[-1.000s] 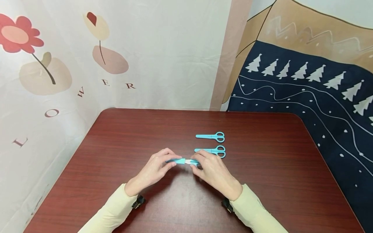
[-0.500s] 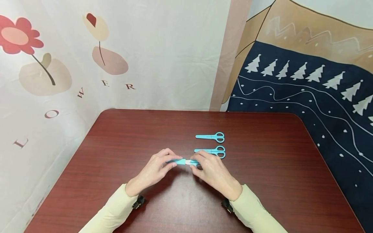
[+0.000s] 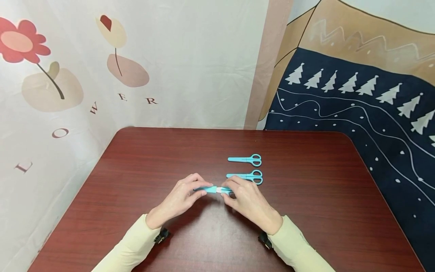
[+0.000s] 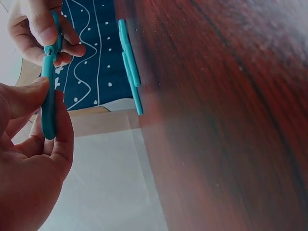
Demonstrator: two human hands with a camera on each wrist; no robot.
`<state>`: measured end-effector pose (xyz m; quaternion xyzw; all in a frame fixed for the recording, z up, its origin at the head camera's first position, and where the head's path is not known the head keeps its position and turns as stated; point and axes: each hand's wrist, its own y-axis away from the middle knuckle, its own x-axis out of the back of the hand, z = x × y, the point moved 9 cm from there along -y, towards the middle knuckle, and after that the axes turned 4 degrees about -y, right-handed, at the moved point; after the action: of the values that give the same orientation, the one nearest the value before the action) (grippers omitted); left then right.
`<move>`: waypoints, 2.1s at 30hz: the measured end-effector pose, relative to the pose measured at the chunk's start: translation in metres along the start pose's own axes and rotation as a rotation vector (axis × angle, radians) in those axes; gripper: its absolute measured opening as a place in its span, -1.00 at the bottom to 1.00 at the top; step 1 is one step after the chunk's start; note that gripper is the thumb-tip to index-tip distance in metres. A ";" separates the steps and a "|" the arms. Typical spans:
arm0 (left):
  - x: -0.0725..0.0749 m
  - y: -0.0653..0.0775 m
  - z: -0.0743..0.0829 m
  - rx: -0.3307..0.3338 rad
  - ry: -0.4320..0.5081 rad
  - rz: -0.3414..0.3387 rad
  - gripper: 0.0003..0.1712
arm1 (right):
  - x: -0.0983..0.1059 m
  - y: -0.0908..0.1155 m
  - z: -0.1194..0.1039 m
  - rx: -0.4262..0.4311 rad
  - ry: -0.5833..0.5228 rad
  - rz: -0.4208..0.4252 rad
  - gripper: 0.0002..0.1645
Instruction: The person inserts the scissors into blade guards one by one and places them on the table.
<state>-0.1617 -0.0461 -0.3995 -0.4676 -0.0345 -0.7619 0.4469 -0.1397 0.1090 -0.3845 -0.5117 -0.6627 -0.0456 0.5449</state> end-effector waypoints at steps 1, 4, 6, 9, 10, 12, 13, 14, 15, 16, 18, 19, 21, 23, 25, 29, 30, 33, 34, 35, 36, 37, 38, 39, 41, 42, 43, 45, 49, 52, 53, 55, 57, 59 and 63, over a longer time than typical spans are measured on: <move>0.000 0.000 0.000 -0.002 0.002 0.002 -0.71 | 0.000 0.000 0.000 0.001 0.000 0.001 -0.75; 0.000 0.000 0.001 -0.010 0.007 0.006 -0.71 | 0.000 0.000 0.000 0.001 0.003 0.005 -0.73; 0.000 0.000 0.001 -0.016 0.010 0.009 -0.71 | 0.001 0.000 0.000 0.004 0.005 0.011 -0.73; -0.001 0.000 0.001 -0.023 0.015 0.009 -0.71 | 0.001 0.001 -0.001 0.015 0.008 0.022 -0.73; -0.001 0.000 0.001 -0.025 0.017 0.010 -0.72 | 0.001 0.001 -0.001 0.019 0.007 0.025 -0.73; -0.001 0.000 0.001 -0.027 0.019 0.011 -0.72 | 0.001 0.001 -0.002 0.027 0.005 0.033 -0.73; -0.001 -0.001 0.001 -0.029 0.020 0.011 -0.72 | 0.001 0.001 -0.002 0.031 0.004 0.036 -0.73; -0.001 -0.001 0.002 -0.030 0.022 0.012 -0.72 | 0.002 0.001 -0.002 0.032 0.003 0.040 -0.73; -0.001 -0.001 0.002 -0.031 0.023 0.011 -0.72 | 0.002 0.001 -0.002 0.034 0.002 0.041 -0.74; 0.000 -0.001 0.002 -0.031 0.024 0.010 -0.72 | 0.002 0.001 -0.002 0.036 0.000 0.042 -0.74; 0.000 -0.001 0.003 -0.030 0.026 0.005 -0.72 | 0.002 0.001 -0.002 0.035 -0.001 0.040 -0.74; 0.000 -0.001 0.003 -0.028 0.029 0.003 -0.72 | 0.002 0.001 -0.002 0.034 -0.001 0.038 -0.74; 0.000 -0.002 0.003 -0.021 0.033 0.001 -0.73 | 0.002 0.001 -0.002 0.030 -0.003 0.030 -0.74; 0.001 -0.002 0.004 -0.014 0.038 0.005 -0.73 | 0.002 0.000 -0.001 0.020 -0.010 0.022 -0.74; 0.002 -0.003 0.004 -0.006 0.041 0.014 -0.74 | 0.002 0.001 0.000 0.009 -0.020 0.013 -0.74; 0.002 -0.003 0.003 0.016 0.055 0.026 -0.75 | 0.001 0.001 0.000 0.005 -0.035 0.004 -0.73; 0.002 -0.003 0.003 0.022 0.058 0.027 -0.76 | 0.001 0.001 0.000 0.010 -0.034 0.006 -0.74; 0.000 -0.003 0.002 0.034 0.060 0.028 -0.78 | 0.001 0.001 -0.002 0.030 -0.029 0.021 -0.75; 0.000 -0.003 0.002 0.033 0.059 0.030 -0.78 | 0.001 0.002 -0.002 0.035 -0.028 0.028 -0.75; 0.000 -0.003 0.002 0.030 0.054 0.033 -0.78 | 0.001 0.002 -0.002 0.042 -0.025 0.036 -0.75; 0.000 -0.003 0.002 0.026 0.048 0.035 -0.79 | 0.001 0.002 -0.003 0.047 -0.024 0.042 -0.75; 0.000 -0.003 0.003 0.019 0.042 0.037 -0.79 | 0.001 0.002 -0.003 0.053 -0.023 0.047 -0.75; 0.000 -0.003 0.003 0.014 0.037 0.039 -0.80 | 0.001 0.002 -0.003 0.058 -0.022 0.051 -0.75; 0.000 -0.003 0.003 0.009 0.032 0.040 -0.80 | 0.001 0.002 -0.004 0.063 -0.020 0.056 -0.75; 0.000 -0.003 0.004 0.003 0.025 0.038 -0.81 | 0.001 0.002 -0.004 0.072 -0.014 0.063 -0.74; 0.000 -0.004 0.004 0.002 0.022 0.036 -0.81 | 0.001 0.002 -0.004 0.075 -0.013 0.065 -0.74; 0.000 -0.004 0.004 0.001 0.023 0.035 -0.81 | 0.001 0.002 -0.004 0.077 -0.011 0.068 -0.74; 0.000 -0.004 0.005 0.003 0.025 0.033 -0.81 | 0.002 0.001 -0.005 0.081 -0.009 0.072 -0.74; 0.000 -0.005 0.006 0.006 0.028 0.038 -0.81 | 0.003 0.001 -0.006 0.086 -0.013 0.081 -0.75; -0.001 -0.006 0.008 -0.007 0.023 0.043 -0.81 | 0.002 0.001 -0.008 0.090 -0.017 0.079 -0.74; -0.001 -0.006 0.009 -0.016 0.021 0.045 -0.80 | 0.002 0.000 -0.008 0.090 -0.016 0.076 -0.74; -0.001 -0.006 0.011 -0.030 0.021 0.049 -0.80 | 0.001 0.000 -0.009 0.091 -0.013 0.072 -0.73; -0.002 -0.007 0.013 -0.034 0.019 0.050 -0.80 | 0.001 0.000 -0.010 0.090 -0.010 0.068 -0.73; -0.002 -0.007 0.013 -0.032 0.019 0.054 -0.79 | 0.001 0.000 -0.010 0.087 -0.007 0.069 -0.73; -0.002 -0.009 0.014 -0.027 0.009 0.059 -0.79 | 0.002 0.000 -0.009 0.079 -0.009 0.067 -0.72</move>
<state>-0.1580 -0.0330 -0.3904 -0.4707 -0.0083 -0.7509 0.4631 -0.1333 0.1053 -0.3795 -0.5119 -0.6488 0.0013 0.5631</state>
